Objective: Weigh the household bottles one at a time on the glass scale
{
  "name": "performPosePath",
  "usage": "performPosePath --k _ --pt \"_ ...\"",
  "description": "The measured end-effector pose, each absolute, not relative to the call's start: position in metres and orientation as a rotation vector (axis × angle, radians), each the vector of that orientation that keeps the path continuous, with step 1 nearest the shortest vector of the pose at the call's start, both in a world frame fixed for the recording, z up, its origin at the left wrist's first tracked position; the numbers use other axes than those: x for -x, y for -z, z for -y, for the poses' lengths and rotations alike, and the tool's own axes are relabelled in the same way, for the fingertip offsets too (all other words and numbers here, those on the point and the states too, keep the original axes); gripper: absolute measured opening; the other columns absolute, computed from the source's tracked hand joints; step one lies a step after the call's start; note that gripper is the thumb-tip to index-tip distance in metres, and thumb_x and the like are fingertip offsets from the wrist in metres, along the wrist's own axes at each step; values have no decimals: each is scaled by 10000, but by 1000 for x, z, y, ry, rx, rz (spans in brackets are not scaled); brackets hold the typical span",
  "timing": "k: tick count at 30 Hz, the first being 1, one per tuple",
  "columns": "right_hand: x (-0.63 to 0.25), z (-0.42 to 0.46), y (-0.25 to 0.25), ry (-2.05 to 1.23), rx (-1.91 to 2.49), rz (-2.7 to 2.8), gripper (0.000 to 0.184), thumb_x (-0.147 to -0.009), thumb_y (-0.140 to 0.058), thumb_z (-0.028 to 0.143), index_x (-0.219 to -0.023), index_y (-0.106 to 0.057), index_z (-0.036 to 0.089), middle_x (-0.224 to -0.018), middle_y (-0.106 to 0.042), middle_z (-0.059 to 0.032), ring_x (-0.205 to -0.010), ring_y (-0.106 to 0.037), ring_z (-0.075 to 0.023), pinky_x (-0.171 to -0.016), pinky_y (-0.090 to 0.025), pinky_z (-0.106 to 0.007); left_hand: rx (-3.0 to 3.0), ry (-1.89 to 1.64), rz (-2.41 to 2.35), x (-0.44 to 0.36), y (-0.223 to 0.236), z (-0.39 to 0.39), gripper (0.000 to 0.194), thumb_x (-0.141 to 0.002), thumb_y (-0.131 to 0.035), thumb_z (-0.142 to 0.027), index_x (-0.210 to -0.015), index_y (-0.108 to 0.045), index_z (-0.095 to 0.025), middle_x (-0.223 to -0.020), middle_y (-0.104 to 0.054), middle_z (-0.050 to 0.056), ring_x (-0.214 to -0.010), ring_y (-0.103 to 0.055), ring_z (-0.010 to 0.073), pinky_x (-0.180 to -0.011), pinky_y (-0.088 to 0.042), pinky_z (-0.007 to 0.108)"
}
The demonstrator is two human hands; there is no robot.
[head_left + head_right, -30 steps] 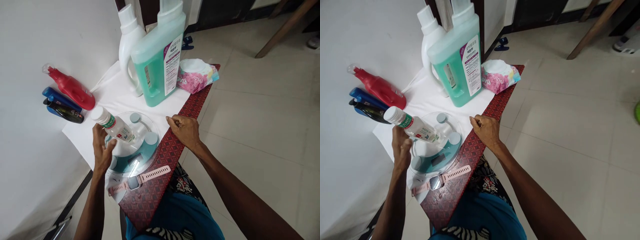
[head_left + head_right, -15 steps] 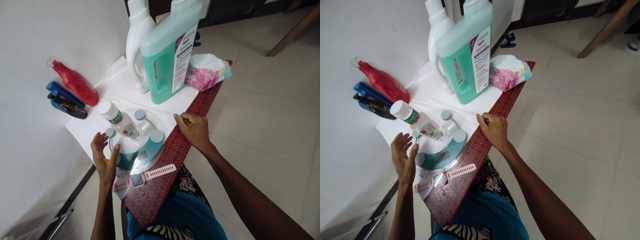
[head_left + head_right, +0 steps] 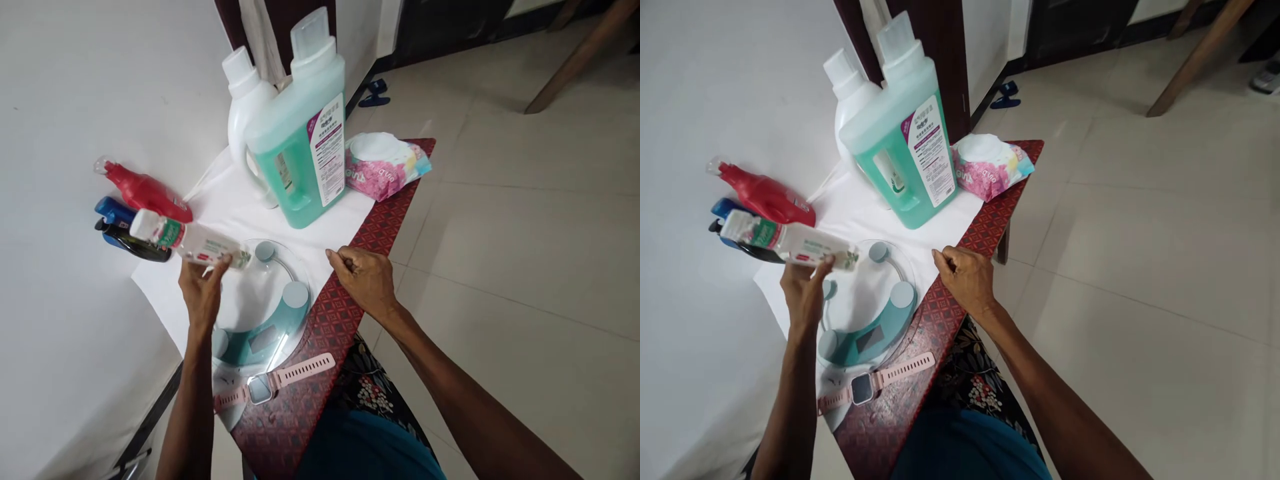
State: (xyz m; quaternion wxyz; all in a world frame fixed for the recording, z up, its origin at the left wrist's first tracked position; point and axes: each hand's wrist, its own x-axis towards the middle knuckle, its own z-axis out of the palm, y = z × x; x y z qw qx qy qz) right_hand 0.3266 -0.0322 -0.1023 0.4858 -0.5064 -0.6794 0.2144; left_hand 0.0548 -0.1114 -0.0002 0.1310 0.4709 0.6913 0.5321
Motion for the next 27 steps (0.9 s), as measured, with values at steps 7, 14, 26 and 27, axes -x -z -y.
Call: performPosePath --k 7,14,26,27 --pt "-326 31 105 -455 1182 1639 510 -1030 -569 407 -568 -434 240 -515 -489 15 -511 -431 -130 -580 -278 -312 -1445 -1627 -1962 -17 -10 -41 632 -678 -897 -593 -1073 -607 -194 -1159 -757 143 -975 -773 261 -740 -644 338" --pt "-329 32 106 -403 1160 1666 500 -1063 -565 369 -594 -450 238 -532 -514 27 -503 -443 -118 -573 -316 -299 -1433 -1564 -1974 -25 11 -155 506 -721 -859 -428 -1057 -557 -200 -1227 -736 145 -965 -750 237 -766 -620 335" --pt "-331 35 105 -295 1114 1703 498 -1087 -603 329 -622 -451 233 -534 -481 54 -459 -406 -98 -549 -333 -297 -1773 -1342 -1889 -19 49 -193 505 -757 -845 -267 -1210 -638 -182 -1316 -711 212 -1318 -648 424 -1107 -543 543" --pt "-331 35 106 -287 1106 1712 502 -1088 -608 331 -623 -449 232 -536 -479 55 -454 -394 -95 -542 -329 -299 -1809 -1339 -1865 -17 52 -194 549 -754 -857 -271 -1247 -637 -172 -1334 -696 226 -1326 -641 429 -1121 -535 559"
